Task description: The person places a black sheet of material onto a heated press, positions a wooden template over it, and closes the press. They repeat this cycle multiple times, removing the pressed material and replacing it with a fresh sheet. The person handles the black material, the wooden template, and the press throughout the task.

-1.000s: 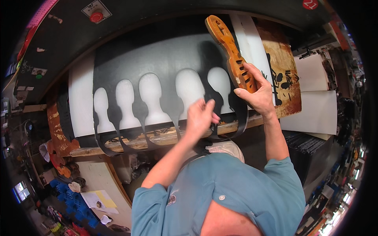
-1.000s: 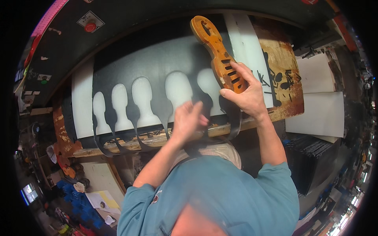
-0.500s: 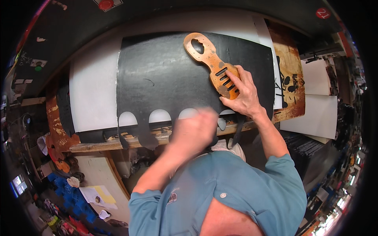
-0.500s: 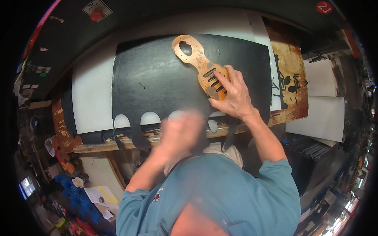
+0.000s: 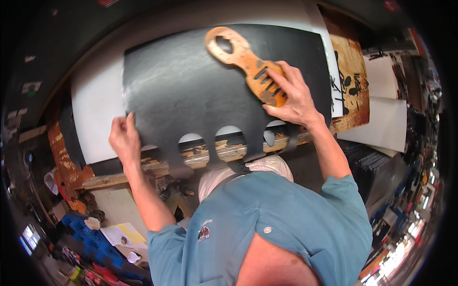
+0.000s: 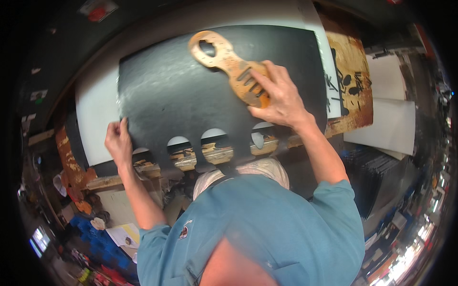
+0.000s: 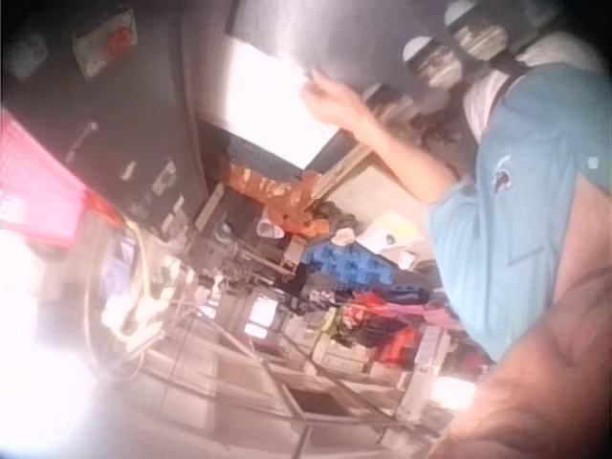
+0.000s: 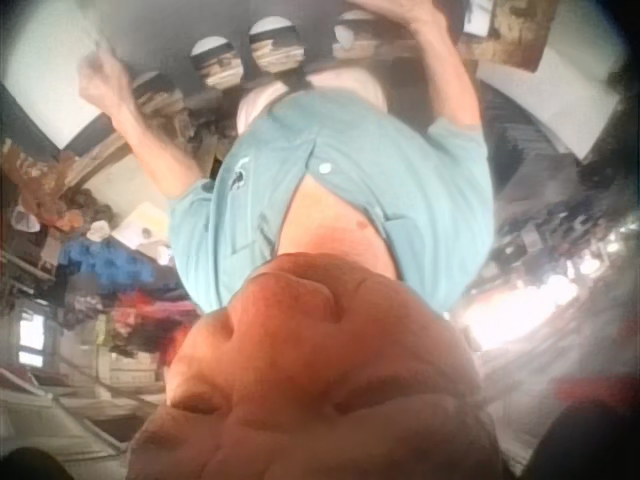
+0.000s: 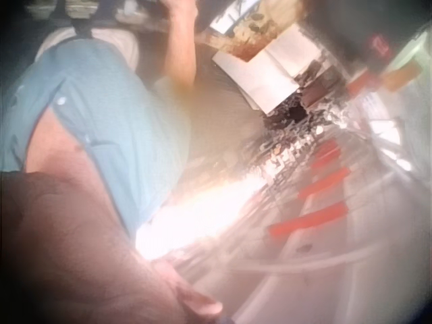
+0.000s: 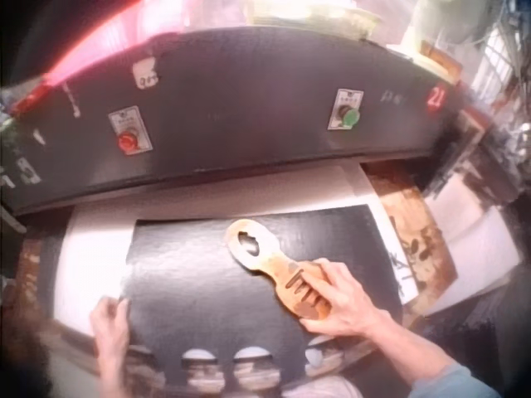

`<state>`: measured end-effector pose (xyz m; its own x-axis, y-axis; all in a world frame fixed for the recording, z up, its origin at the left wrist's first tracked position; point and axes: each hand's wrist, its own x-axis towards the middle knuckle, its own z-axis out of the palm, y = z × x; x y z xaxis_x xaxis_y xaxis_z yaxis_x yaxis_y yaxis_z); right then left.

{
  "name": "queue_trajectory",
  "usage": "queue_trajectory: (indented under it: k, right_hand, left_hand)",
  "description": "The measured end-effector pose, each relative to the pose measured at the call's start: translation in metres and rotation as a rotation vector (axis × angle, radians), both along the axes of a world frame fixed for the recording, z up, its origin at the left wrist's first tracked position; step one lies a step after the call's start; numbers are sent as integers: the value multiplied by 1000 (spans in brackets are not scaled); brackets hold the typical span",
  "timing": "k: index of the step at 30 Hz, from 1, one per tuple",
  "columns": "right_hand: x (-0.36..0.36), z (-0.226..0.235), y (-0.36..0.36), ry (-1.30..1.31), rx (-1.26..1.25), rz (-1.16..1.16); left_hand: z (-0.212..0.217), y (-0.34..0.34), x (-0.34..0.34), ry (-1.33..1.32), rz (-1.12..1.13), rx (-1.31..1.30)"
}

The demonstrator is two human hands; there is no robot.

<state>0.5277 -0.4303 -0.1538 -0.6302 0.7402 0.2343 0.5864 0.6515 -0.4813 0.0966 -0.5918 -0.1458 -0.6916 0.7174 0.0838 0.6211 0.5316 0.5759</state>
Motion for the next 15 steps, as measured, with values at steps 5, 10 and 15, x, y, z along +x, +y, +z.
queue_trajectory:
  k: [5, 10, 15]
  right_hand:
    - [-23, -10, 3, 33, 19, 50]
    - [-34, -10, 9, 105, -12, 28]
    - [41, 5, -1, 199, 155, -426]
  left_hand:
    - [-19, -23, -23, 119, 68, 0]
    - [-30, -19, -24, 261, 153, -76]
    - [-32, -18, -19, 277, 156, -63]
